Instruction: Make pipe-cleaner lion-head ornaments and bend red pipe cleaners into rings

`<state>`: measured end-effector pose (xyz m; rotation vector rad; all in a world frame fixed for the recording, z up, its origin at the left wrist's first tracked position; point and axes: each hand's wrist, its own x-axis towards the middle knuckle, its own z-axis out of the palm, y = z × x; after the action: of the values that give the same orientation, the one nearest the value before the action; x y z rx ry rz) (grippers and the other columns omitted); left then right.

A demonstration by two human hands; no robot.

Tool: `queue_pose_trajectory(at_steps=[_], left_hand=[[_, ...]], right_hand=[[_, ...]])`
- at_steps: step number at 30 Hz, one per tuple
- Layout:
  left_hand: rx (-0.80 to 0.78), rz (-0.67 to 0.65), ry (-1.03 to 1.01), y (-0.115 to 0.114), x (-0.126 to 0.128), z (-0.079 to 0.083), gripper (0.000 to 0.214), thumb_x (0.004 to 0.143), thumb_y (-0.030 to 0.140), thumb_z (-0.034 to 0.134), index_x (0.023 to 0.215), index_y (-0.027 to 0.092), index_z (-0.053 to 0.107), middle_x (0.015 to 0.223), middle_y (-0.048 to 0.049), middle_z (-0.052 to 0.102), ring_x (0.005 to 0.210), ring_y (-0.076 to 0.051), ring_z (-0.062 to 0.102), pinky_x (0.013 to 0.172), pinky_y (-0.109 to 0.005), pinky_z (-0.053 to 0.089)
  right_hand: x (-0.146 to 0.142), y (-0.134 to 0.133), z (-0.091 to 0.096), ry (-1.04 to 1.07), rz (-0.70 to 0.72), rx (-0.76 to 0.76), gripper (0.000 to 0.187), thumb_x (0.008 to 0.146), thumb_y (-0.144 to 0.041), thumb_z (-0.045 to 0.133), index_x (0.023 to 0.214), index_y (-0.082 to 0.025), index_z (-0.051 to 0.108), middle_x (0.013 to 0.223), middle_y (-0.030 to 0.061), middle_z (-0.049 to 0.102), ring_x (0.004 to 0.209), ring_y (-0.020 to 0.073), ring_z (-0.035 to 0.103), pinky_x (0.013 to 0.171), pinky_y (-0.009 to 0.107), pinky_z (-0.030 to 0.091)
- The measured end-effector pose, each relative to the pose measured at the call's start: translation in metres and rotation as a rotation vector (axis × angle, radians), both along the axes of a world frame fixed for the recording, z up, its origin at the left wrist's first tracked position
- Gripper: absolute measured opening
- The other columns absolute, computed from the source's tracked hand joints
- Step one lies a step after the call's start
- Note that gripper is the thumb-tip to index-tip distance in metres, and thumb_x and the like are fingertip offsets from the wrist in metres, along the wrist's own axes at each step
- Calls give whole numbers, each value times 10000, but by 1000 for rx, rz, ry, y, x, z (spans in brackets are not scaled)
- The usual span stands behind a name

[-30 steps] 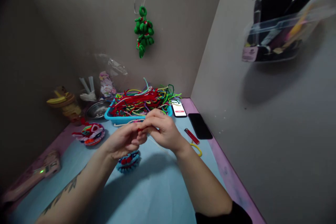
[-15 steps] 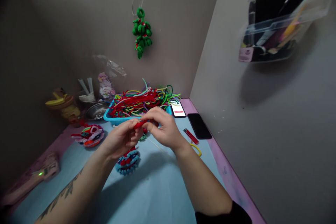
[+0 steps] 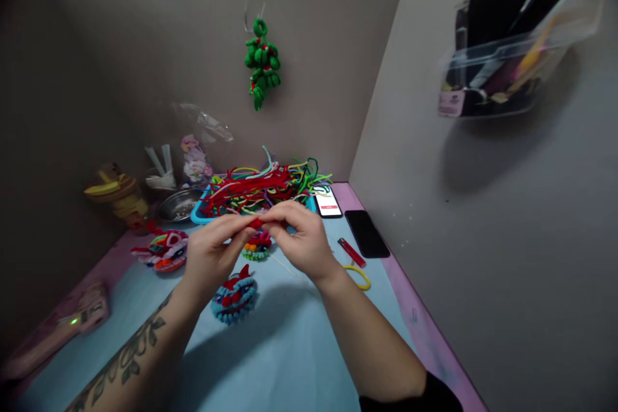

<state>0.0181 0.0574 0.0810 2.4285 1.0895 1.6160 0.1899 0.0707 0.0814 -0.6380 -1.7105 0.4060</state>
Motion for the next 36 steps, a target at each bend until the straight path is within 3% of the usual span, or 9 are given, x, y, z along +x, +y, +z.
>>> queue_pose_trajectory(at_steps=[4,7,14,18,23,27,36], left_hand=[[131,79,38,1,-2,-4,172,853,162,588,992,165,690,893,-54,726,806,-131,663,767,-231,524],[141,70,42,1,-3,-4,154,851,160,585,960,155,694,887,-65,728,809,-140,665,767,-237,525],[-99,-92,-169,1,2,-3,139,854,220,581,835,176,712,741,-33,705,655,-121,634,628,-217,511],[-228,-134,-278,1,7,-6,172,859,256,575,806,167,712,675,-18,682,576,-110,608,561,-212,495],[-26,-4,-114,4,1,-6,184,841,226,604,995,189,698,917,-55,725,811,-150,661,742,-258,529],[127,37,22,5,-3,-6,168,838,191,612,989,185,688,922,-54,723,833,-146,666,776,-253,532],[124,-34,14,1,-5,-3,106,851,152,592,907,170,681,806,-38,710,737,-119,652,722,-223,527]], right_hand=[[-2,-3,0,-60,-54,28,168,812,-141,635,955,-219,676,875,33,680,802,143,617,673,276,512],[-2,-5,1,-77,-80,56,122,823,-159,630,916,-217,684,838,31,681,774,143,613,688,289,513],[-5,-3,-6,93,24,-53,54,785,-167,682,798,-216,701,741,14,663,692,135,598,619,273,491],[-6,0,-10,138,37,-11,69,782,-168,687,805,-227,713,738,13,674,690,140,608,636,285,497],[-7,2,-8,89,-54,43,86,784,-151,678,814,-222,716,749,20,686,688,140,607,643,289,499],[-8,3,-9,71,-62,54,86,794,-140,662,806,-215,701,745,14,682,697,137,604,645,283,497],[-13,-2,-17,80,-47,71,46,819,-181,638,802,-197,678,728,17,650,696,142,593,651,292,495]])
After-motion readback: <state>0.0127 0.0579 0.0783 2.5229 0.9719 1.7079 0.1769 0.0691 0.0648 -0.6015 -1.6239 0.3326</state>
